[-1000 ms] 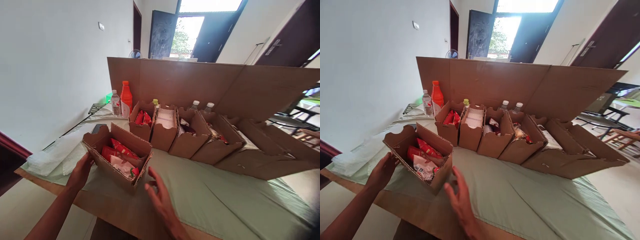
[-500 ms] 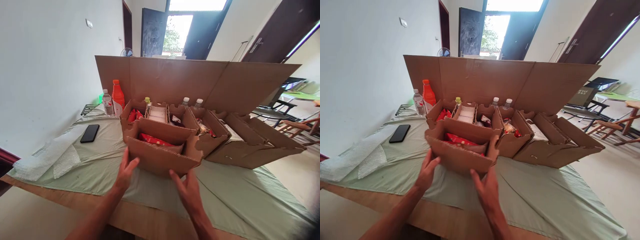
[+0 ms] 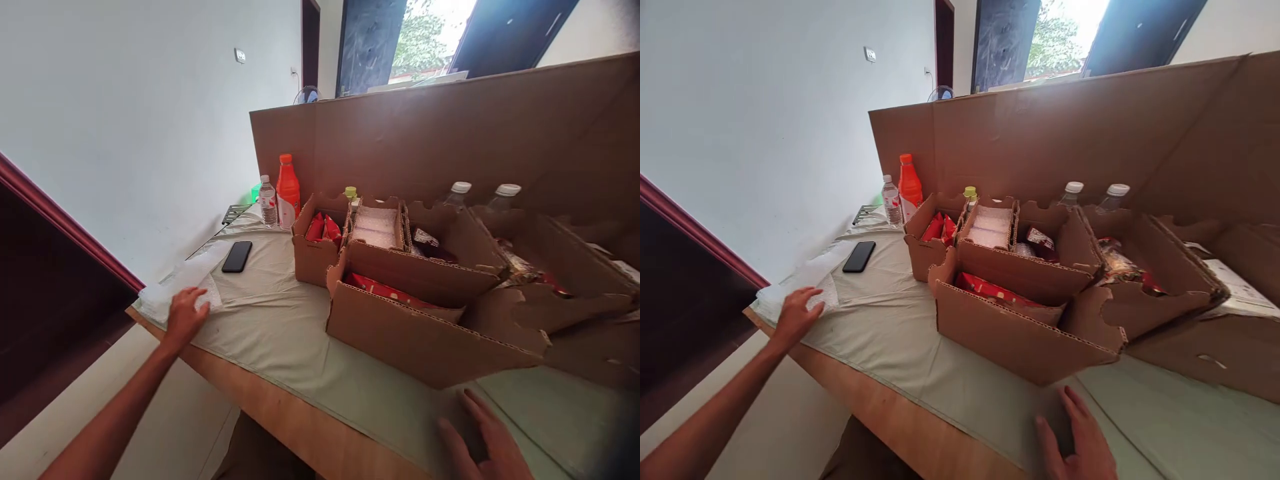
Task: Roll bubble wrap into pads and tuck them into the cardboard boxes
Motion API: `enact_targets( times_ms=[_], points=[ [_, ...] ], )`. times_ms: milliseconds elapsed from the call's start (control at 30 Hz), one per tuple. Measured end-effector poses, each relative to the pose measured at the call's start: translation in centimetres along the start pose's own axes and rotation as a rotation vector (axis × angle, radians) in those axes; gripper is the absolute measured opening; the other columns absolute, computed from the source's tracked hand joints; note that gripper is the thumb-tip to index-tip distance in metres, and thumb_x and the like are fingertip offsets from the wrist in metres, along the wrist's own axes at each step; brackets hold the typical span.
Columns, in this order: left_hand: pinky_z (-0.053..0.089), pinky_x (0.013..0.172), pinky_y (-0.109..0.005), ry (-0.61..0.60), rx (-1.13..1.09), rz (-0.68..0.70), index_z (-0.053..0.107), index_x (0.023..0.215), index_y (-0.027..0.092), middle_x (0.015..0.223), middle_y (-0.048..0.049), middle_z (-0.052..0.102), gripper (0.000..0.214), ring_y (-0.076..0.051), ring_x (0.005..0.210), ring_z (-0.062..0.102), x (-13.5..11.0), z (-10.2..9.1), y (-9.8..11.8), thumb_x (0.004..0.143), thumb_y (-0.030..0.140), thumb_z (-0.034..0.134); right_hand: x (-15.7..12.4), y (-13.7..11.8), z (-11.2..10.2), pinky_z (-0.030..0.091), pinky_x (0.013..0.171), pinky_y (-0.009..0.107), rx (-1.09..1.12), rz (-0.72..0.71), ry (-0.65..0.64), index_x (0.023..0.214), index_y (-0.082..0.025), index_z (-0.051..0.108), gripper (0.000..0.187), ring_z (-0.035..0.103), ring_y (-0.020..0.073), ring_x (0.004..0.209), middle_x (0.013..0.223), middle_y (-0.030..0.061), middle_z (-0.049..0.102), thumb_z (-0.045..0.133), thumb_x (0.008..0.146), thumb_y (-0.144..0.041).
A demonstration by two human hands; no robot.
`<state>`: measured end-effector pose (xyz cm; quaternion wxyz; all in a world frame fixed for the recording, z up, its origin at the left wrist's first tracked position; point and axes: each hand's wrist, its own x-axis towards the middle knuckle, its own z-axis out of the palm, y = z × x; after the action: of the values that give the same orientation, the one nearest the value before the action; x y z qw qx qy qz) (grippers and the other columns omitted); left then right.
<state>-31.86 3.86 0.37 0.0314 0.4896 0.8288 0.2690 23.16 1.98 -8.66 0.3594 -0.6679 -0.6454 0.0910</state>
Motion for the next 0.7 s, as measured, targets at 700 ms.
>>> enact_targets(
  times_ms=[700],
  points=[
    [0.049,0.069,-0.032,-0.261,0.245,-0.173,0.063,0.076,0.018,0.072,0.0018,0.063,0.031,-0.016,0.069,0.061,8.7,-6.8,-2.6,0.091,0.044,0.067,0.8,-3.0,-1.3,0.06,0.064,0.04,0.008,0.074,-0.049,0.105,-0.018,0.073,0.048,0.068,0.034,0.11,0.141,0.0155,0.062,0.049,0.085,-0.055]
  ],
)
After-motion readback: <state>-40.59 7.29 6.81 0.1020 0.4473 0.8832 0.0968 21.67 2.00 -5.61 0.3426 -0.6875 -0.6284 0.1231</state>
